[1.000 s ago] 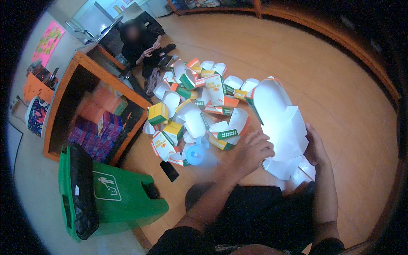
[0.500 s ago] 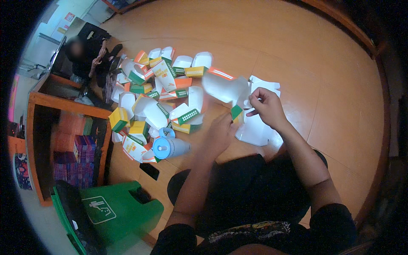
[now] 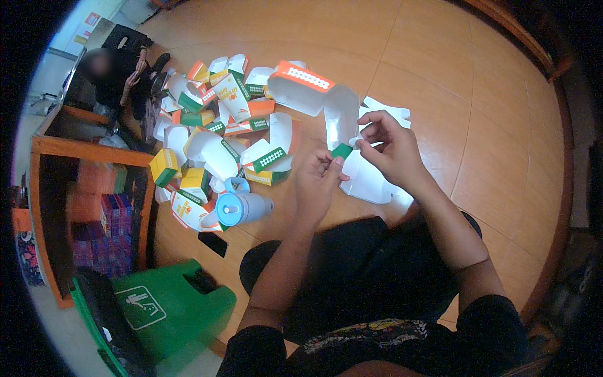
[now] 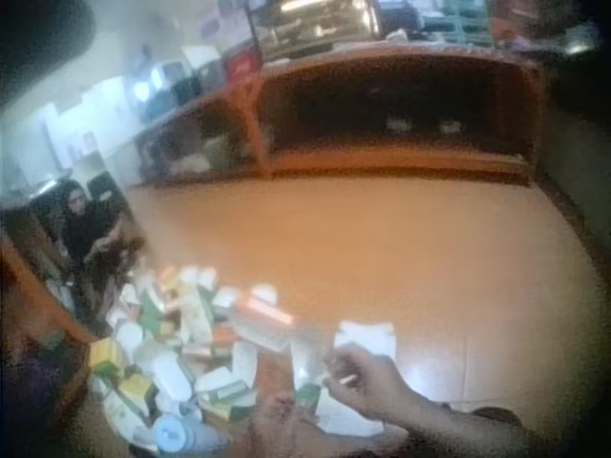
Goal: The person sits on the floor and assembles small white cardboard boxes by folding flaps and applying green patterned tape to seal them. Completed boxes are placed in a growing pile nearby.
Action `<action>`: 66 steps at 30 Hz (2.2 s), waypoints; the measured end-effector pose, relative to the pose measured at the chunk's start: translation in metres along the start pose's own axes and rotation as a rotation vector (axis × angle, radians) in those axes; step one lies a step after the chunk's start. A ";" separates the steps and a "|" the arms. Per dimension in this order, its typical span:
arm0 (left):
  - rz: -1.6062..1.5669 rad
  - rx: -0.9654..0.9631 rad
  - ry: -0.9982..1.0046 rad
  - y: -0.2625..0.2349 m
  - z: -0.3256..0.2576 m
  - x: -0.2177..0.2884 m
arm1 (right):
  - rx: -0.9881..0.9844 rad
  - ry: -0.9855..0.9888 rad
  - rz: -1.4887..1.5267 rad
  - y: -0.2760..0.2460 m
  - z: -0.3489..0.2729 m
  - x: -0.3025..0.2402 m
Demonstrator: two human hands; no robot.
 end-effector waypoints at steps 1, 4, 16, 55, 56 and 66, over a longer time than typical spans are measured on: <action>-0.039 -0.002 -0.055 0.001 -0.002 -0.007 | -0.026 -0.010 -0.041 0.001 -0.002 -0.008; -0.017 0.014 -0.031 0.006 -0.005 -0.008 | -0.093 -0.115 -0.182 0.008 -0.009 -0.018; -0.236 0.062 -0.025 0.010 -0.007 -0.016 | 0.085 -0.028 0.062 0.019 -0.012 0.007; 0.628 -0.111 0.373 0.012 -0.005 0.012 | -0.002 -0.169 0.053 0.046 -0.017 0.014; 0.614 -0.124 0.404 0.013 -0.008 0.019 | 0.013 -0.119 0.098 0.045 -0.017 0.014; -0.116 0.012 0.148 -0.008 0.005 0.003 | 0.148 -0.169 -0.044 0.029 -0.019 0.000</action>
Point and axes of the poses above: each hand's wrist, its own z-axis towards the middle knuckle, its own y-axis out of the palm, x = y × z, the point moved 8 cm from there along z, towards the middle knuckle
